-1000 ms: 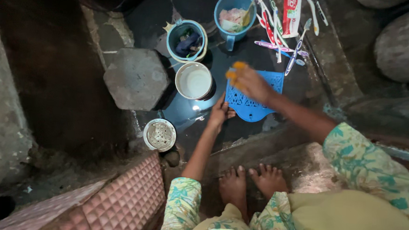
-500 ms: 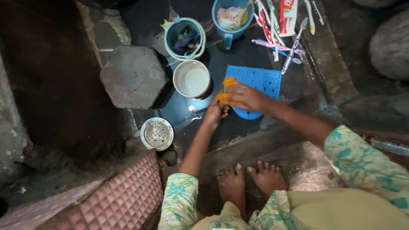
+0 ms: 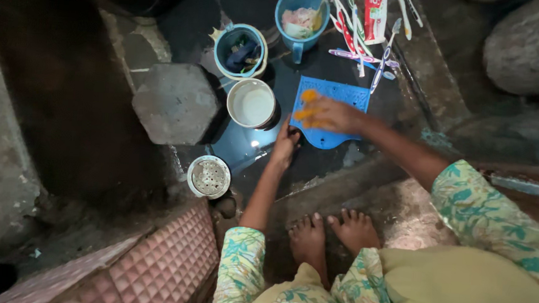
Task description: The person cleans a blue plastic organizer tray by hand and with a yellow cloth while sitting on the floor in a wash area.
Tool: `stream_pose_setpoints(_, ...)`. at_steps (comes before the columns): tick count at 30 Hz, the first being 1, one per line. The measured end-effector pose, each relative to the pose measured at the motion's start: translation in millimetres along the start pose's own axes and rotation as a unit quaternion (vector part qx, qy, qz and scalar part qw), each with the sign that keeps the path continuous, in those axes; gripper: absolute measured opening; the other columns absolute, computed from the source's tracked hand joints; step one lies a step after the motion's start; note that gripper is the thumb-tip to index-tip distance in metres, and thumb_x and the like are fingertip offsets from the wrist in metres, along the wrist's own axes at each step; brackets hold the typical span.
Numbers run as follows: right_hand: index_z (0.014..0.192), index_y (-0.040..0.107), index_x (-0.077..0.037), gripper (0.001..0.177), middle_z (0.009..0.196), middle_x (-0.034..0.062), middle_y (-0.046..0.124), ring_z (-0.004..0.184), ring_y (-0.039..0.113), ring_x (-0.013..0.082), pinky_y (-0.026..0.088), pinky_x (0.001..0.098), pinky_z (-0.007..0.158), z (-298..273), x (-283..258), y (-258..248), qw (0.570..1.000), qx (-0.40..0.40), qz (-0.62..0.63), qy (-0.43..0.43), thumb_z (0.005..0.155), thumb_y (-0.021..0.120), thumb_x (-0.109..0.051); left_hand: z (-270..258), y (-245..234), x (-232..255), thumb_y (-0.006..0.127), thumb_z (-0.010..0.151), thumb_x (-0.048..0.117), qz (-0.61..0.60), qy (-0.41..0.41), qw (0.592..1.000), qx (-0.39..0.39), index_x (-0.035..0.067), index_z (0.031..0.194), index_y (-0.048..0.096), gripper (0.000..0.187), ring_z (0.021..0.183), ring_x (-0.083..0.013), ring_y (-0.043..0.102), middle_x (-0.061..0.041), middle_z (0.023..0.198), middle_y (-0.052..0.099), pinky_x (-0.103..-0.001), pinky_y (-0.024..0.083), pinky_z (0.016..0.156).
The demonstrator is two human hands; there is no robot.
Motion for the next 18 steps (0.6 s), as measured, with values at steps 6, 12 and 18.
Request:
stream_pose_setpoints(6,0.122,0.070,-0.010,0.032,0.143,0.0183,0.058,0.137,0.052,0.0388,0.039,0.0480,0.120,-39.2,21.7,-49.1,0.960,0.196,-0.096,0.176,0.091,0.076,-0.014,-30.4,20.0,77.5,0.091,0.073,0.035,0.346,0.104,0.931,0.050,0.009,0.154,0.036,0.101,0.117,-0.0341,0.055,-0.019,0.135,0.054,-0.045,0.049,0.095)
stream_pose_setpoints(12,0.125,0.070,-0.009,0.035,0.145,0.0182,0.057,0.138,0.051,0.0389,0.038,0.0490,0.119,-35.8,6.4,-58.4,0.961,0.198,-0.082,0.175,0.090,0.074,-0.011,-79.8,81.2,140.8,0.096,0.046,0.051,0.611,0.252,0.750,0.017,-0.007,0.153,0.020,0.143,0.148,-0.0460,0.025,-0.030,0.162,0.018,-0.055,0.033,0.114)
stream_pose_setpoints(18,0.126,0.068,-0.010,0.034,0.148,0.0092,0.057,0.138,0.050,0.0382,0.035,0.0536,0.118,-31.8,-52.6,-35.7,0.991,0.099,-0.058,0.073,0.093,0.068,-0.013,-80.1,83.9,131.4,0.092,0.063,0.051,0.663,0.280,0.694,0.033,-0.008,0.158,0.016,0.136,0.156,-0.0386,0.019,-0.026,0.169,0.011,-0.059,0.027,0.119)
Point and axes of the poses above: each hand's wrist, its own z-axis towards the middle knuckle, its own y-axis out of the palm, x = y × z, the point moved 10 cm from there along z, towards the middle knuckle
